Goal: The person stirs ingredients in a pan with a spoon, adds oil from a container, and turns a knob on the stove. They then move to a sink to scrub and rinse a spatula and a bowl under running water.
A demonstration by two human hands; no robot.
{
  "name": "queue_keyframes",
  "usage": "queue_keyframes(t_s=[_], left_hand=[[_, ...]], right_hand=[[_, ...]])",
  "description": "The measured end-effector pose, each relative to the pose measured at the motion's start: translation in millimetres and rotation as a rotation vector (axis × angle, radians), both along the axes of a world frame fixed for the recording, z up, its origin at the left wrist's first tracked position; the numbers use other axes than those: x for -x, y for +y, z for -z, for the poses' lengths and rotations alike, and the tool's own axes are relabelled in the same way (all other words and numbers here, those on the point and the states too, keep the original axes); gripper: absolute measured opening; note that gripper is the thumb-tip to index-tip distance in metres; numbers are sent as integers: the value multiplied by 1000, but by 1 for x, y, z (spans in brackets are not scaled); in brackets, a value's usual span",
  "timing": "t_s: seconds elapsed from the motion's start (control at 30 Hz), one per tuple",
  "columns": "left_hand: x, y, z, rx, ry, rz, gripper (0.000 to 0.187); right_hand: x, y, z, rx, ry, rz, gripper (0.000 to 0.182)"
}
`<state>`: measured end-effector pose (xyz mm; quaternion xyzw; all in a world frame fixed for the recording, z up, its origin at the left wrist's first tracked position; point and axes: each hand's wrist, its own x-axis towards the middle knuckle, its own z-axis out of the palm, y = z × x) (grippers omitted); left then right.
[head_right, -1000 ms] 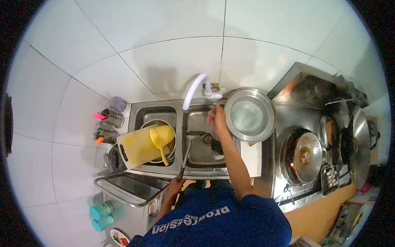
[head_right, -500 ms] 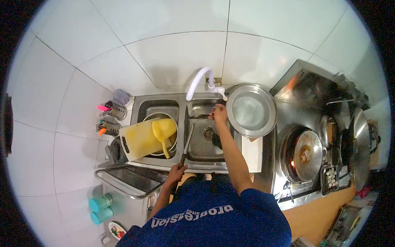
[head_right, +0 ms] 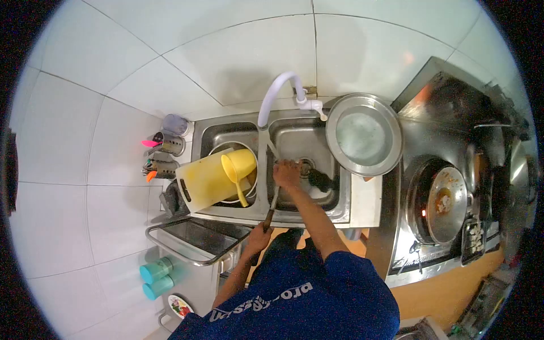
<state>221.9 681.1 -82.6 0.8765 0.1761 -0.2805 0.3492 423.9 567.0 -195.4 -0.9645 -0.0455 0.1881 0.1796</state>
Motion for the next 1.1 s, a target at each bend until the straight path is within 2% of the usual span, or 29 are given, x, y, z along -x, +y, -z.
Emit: queue_keyframes(t_s=[0.03,0.1,0.23,0.33,0.4,0.43,0.47,0.5,0.57,0.6,0.67,0.7,0.77,1.03,1.1], left_hand=[[-2,2,-1,-17,4,0,38],[-4,4,-3,-84,-1,71,36],[-9,7,-9,-195,-20,108,33],[-7,15,-4,-124,-55,72,34],[-8,18,0,-111,-50,85,34],[-8,18,1,-100,-40,97,34],[-6,17,3,-90,-44,96,34],[-5,17,1,-66,-55,76,34],[-5,18,-3,-34,-71,58,34],[-4,20,-6,-34,-73,58,34],[-5,23,-20,-42,-54,72,35],[-6,24,-32,-63,-24,61,35],[-4,29,-43,-39,-73,59,35],[-9,22,-102,-29,-7,48,34],[0,22,-89,3,-40,41,35]], right_hand=[[-10,-2,-1,-17,4,0,46],[-20,-3,3,-132,244,61,47],[-23,4,7,-237,148,-2,45],[-23,-9,11,-377,272,89,41],[-23,-16,4,-651,97,414,35],[-26,-18,-4,-642,90,412,35],[-30,-18,-12,-881,-88,499,32],[-32,-17,-35,-1119,-271,581,30],[-31,-16,-146,-1437,-285,568,29],[-33,-13,-179,-1431,-288,563,29],[-39,-10,-216,-1478,-469,375,37],[-44,-13,-220,-1474,-461,370,37],[-53,-20,-223,-1465,-323,169,39],[-39,-40,-233,-1313,-385,220,44],[-37,-44,-233,-1269,-378,214,46]])
